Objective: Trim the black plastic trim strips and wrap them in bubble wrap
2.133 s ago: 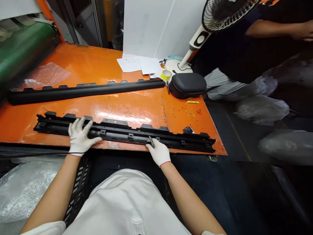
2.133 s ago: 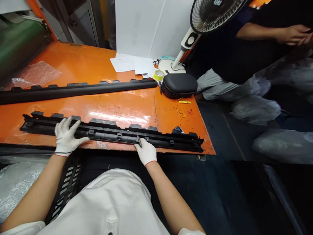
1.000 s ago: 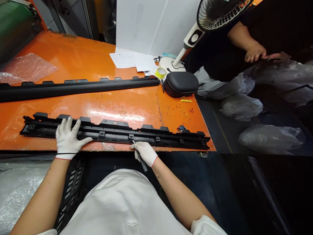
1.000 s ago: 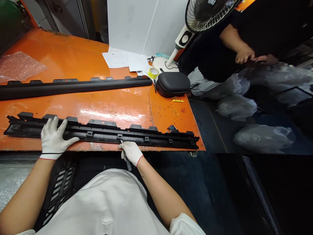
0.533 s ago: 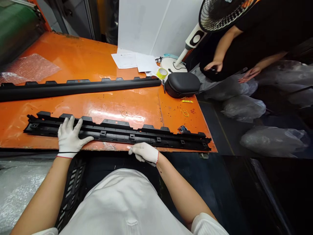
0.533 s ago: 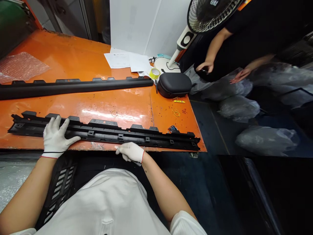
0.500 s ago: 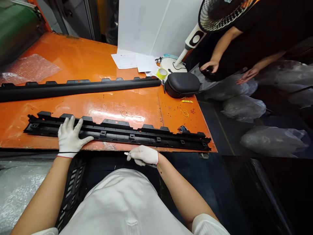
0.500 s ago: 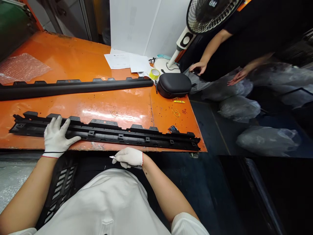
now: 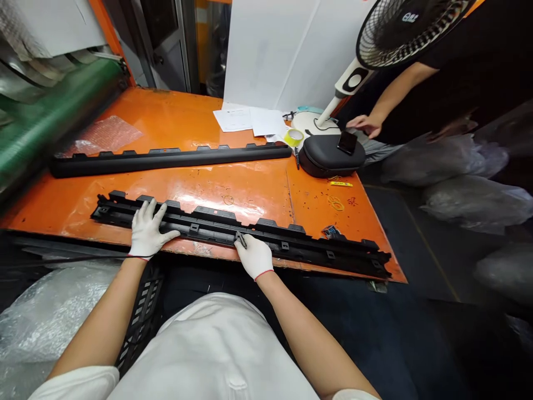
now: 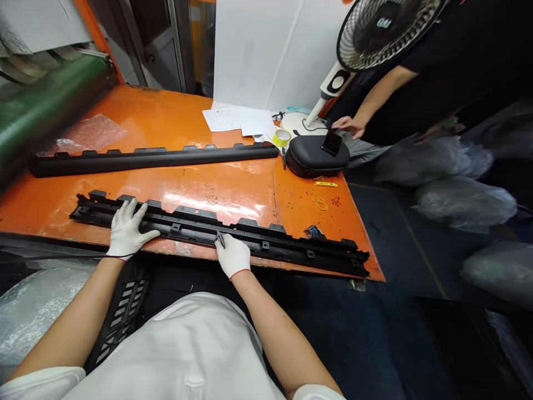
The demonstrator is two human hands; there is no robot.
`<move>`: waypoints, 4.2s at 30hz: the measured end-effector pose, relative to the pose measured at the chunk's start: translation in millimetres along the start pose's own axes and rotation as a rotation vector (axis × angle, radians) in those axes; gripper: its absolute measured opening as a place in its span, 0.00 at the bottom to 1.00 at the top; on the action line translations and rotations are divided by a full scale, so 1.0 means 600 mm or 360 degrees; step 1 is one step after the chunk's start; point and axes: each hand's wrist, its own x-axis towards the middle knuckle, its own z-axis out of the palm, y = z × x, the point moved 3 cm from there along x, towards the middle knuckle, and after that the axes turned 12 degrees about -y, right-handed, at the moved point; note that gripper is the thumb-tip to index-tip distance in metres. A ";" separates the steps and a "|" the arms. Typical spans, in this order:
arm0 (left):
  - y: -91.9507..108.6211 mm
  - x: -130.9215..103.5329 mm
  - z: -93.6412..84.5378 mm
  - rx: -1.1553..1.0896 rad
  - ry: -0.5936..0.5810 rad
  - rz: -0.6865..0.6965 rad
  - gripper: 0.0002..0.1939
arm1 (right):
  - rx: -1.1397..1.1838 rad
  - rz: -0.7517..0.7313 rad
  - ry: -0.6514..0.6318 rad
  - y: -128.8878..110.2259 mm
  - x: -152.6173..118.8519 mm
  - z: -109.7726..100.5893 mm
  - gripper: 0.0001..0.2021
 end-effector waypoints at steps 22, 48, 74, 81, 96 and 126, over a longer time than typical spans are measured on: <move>-0.091 0.017 -0.045 -0.0358 0.0283 -0.0642 0.56 | 0.1458 -0.0284 -0.0348 0.001 -0.055 0.046 0.12; -0.095 0.020 -0.038 -0.0319 0.0245 -0.0681 0.54 | -0.0360 -0.0746 0.0029 -0.063 -0.017 0.033 0.25; -0.092 0.015 -0.035 -0.0362 0.0272 -0.0645 0.53 | -0.0787 -0.0490 -0.0173 -0.114 -0.005 0.030 0.22; -0.091 0.013 -0.035 -0.0372 0.0284 -0.0641 0.53 | -0.0753 -0.0462 -0.0205 -0.124 -0.003 0.028 0.22; -0.094 0.012 -0.023 -0.0439 0.0325 -0.0684 0.53 | -0.0228 -0.0532 0.0050 -0.073 0.006 0.051 0.22; -0.179 0.022 -0.028 -0.1412 0.0301 -0.0482 0.16 | 0.0531 -0.0436 -0.0963 -0.207 0.037 0.036 0.18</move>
